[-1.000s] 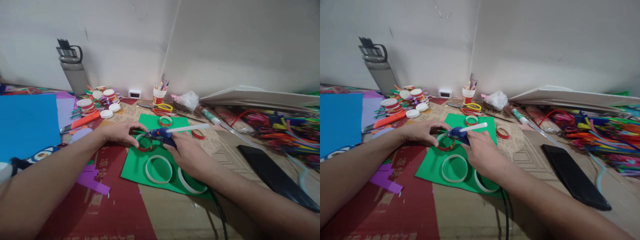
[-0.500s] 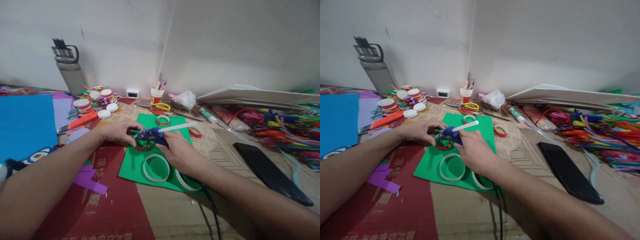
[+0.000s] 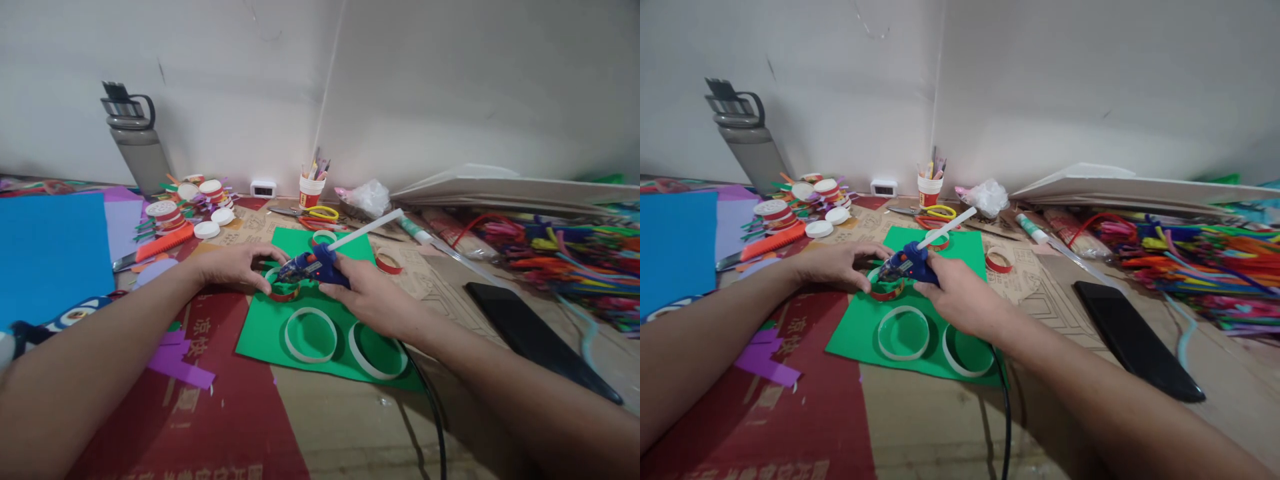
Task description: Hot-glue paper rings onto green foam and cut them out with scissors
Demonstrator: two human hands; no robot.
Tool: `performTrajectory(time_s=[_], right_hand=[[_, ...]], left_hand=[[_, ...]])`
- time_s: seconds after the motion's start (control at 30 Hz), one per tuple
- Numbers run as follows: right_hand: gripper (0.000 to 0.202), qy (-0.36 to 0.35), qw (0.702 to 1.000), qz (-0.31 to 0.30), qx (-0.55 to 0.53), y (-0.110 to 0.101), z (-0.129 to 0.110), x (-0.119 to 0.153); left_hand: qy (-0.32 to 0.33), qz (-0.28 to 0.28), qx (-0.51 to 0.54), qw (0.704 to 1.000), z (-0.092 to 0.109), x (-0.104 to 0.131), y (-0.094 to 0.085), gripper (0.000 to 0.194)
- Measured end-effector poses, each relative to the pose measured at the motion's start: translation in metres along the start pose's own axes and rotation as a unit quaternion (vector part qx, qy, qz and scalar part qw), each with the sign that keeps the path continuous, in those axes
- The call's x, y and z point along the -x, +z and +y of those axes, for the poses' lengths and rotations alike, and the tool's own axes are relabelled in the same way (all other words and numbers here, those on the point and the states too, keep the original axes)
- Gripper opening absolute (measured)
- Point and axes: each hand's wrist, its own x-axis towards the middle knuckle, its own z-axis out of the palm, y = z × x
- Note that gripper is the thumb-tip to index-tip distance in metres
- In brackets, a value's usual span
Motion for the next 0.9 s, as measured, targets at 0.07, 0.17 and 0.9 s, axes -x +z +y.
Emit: performTrajectory(time_s=[0.07, 0.17, 0.9], right_hand=[[0.023, 0.001, 1.0, 0.015, -0.003, -0.002, 0.002, 0.001], [0.022, -0.011, 0.999, 0.033, -0.001, -0.001, 0.004, 0.001], [0.013, -0.05, 0.998, 0.022, -0.009, 0.007, 0.002, 0.0]], left_hand=[[0.001, -0.001, -0.014, 1.0, 0.0, 0.0, -0.001, 0.057], [0.007, 0.0, -0.017, 1.0, -0.003, 0.0, -0.001, 0.058], [-0.005, -0.014, -0.005, 1.0, 0.004, 0.001, -0.008, 0.048]])
